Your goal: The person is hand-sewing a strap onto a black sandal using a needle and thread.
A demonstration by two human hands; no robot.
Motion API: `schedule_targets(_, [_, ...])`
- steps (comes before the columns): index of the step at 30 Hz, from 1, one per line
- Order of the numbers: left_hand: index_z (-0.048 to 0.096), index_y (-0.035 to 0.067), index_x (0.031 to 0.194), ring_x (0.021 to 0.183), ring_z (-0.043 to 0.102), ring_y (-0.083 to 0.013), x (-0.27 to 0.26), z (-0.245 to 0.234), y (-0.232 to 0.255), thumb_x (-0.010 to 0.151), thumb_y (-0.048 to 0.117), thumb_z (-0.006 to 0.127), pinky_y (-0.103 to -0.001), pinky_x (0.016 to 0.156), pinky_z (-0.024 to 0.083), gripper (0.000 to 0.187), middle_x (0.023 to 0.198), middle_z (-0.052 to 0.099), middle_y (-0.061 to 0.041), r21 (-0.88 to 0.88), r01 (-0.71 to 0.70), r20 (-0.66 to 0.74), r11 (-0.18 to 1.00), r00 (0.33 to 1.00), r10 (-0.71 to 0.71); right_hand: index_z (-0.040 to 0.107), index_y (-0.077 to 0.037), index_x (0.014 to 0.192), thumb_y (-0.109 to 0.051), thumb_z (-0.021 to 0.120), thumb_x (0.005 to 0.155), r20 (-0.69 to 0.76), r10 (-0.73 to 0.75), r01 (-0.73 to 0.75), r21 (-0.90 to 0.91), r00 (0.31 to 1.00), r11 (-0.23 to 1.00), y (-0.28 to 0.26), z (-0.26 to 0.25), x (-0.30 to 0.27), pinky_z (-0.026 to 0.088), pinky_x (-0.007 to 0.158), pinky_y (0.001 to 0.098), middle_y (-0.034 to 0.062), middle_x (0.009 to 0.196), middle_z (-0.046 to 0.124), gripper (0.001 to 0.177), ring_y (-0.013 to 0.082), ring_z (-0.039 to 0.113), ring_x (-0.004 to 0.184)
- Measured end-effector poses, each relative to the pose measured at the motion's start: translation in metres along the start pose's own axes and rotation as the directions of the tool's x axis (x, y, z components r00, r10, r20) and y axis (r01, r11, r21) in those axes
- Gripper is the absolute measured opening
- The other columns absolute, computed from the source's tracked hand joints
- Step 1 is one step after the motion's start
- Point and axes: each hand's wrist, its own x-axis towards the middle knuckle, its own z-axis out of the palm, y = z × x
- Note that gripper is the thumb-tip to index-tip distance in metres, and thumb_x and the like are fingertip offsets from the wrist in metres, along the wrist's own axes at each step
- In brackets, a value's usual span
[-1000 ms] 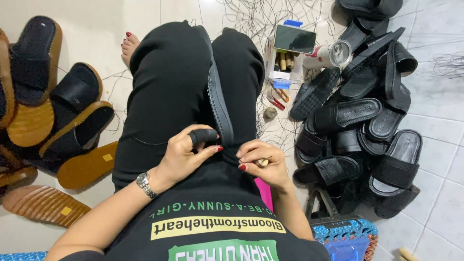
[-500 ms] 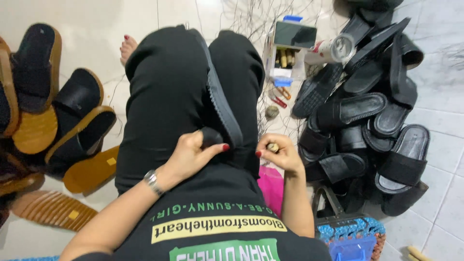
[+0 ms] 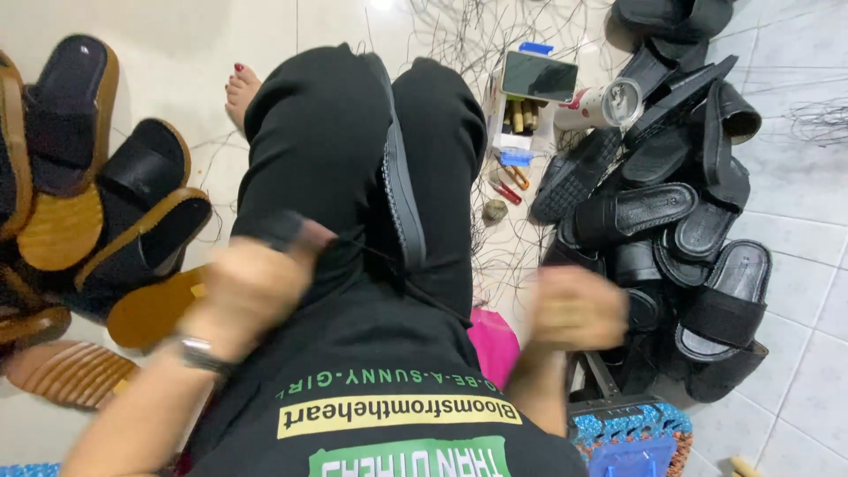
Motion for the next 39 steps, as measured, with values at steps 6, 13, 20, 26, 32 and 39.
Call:
schedule_targets(6, [0.047,0.009,0.181,0.12,0.076,-0.0429,0.029,-0.072,-0.045,0.107,-0.001,0.084,-0.042,0.099,0.061,0.083,0.151,0.071,-0.03,0.474,0.281,0.057,0.835,0.936,-0.348,0.055,-0.001,0.128,0.002,0.069,0.076,0.708,0.271,-0.757,0.623,0.652,0.197,0.04,0.137,-0.037,0.051,0.074,0.0542,0.0236,0.111,0.06,0.054,0.0429,0.067,0.095])
schedule_targets(13, [0.063,0.005,0.061,0.069,0.067,-0.0294,0.014,0.069,0.077,0.084,0.041,0.081,-0.038,0.059,0.052,0.046,0.091,0.069,-0.015,-0.365,0.002,-0.155,0.931,0.986,-0.063,0.067,-0.016,0.133,-0.026,0.079,0.083,0.315,-0.254,-0.395,0.552,0.914,-0.735,-0.021,-0.055,0.078,0.06,0.062,0.0382,0.013,0.092,0.076,0.052,0.0298,0.076,0.078])
schedule_targets(20, [0.064,0.007,0.064,0.075,0.067,-0.029,0.014,0.098,0.07,0.09,0.03,0.075,-0.039,0.063,0.051,0.036,0.097,0.068,-0.015,-0.431,-0.031,-0.278,0.902,0.955,-0.1,0.074,-0.013,0.121,-0.019,0.079,0.085,0.331,0.005,-0.253,0.73,0.944,-0.635,-0.024,-0.07,0.1,0.062,0.072,0.0327,0.0068,0.099,0.077,0.038,0.0234,0.076,0.089])
schedule_targets(26, [0.06,0.007,0.066,0.058,0.067,-0.0344,0.046,-0.007,0.058,0.092,0.044,0.072,-0.045,0.05,0.049,0.047,0.063,0.061,-0.011,-0.455,0.347,0.271,0.82,0.931,-0.243,0.064,-0.005,0.131,-0.028,0.079,0.083,0.215,-0.464,-0.508,0.472,0.859,-0.721,0.03,-0.039,0.078,0.051,0.061,0.0571,0.027,0.071,0.069,0.055,0.0489,0.068,0.069])
schedule_targets(32, [0.043,0.016,0.069,0.036,0.025,-0.0025,0.061,0.002,0.043,0.106,0.027,0.059,-0.018,0.034,0.018,0.041,0.056,0.03,0.007,-0.36,0.802,0.845,-0.476,0.497,0.199,0.077,-0.012,0.073,-0.012,0.082,0.082,0.34,-0.605,-0.634,-0.034,0.72,-0.773,-0.008,-0.058,0.01,0.043,0.046,0.0213,-0.0047,0.047,0.058,0.011,0.0063,0.049,0.047])
schedule_targets(39, [0.041,0.019,0.073,0.029,0.02,0.0001,0.056,0.063,0.063,0.105,0.018,0.058,-0.016,0.031,0.017,0.036,0.053,0.018,0.012,-0.143,0.43,0.867,-0.891,0.489,0.096,0.07,0.005,0.072,-0.003,0.077,0.084,0.477,-0.674,-0.503,-0.449,0.564,-0.739,-0.034,-0.094,-0.009,0.037,0.039,0.0188,0.0037,0.041,0.046,0.016,0.0065,0.043,0.038])
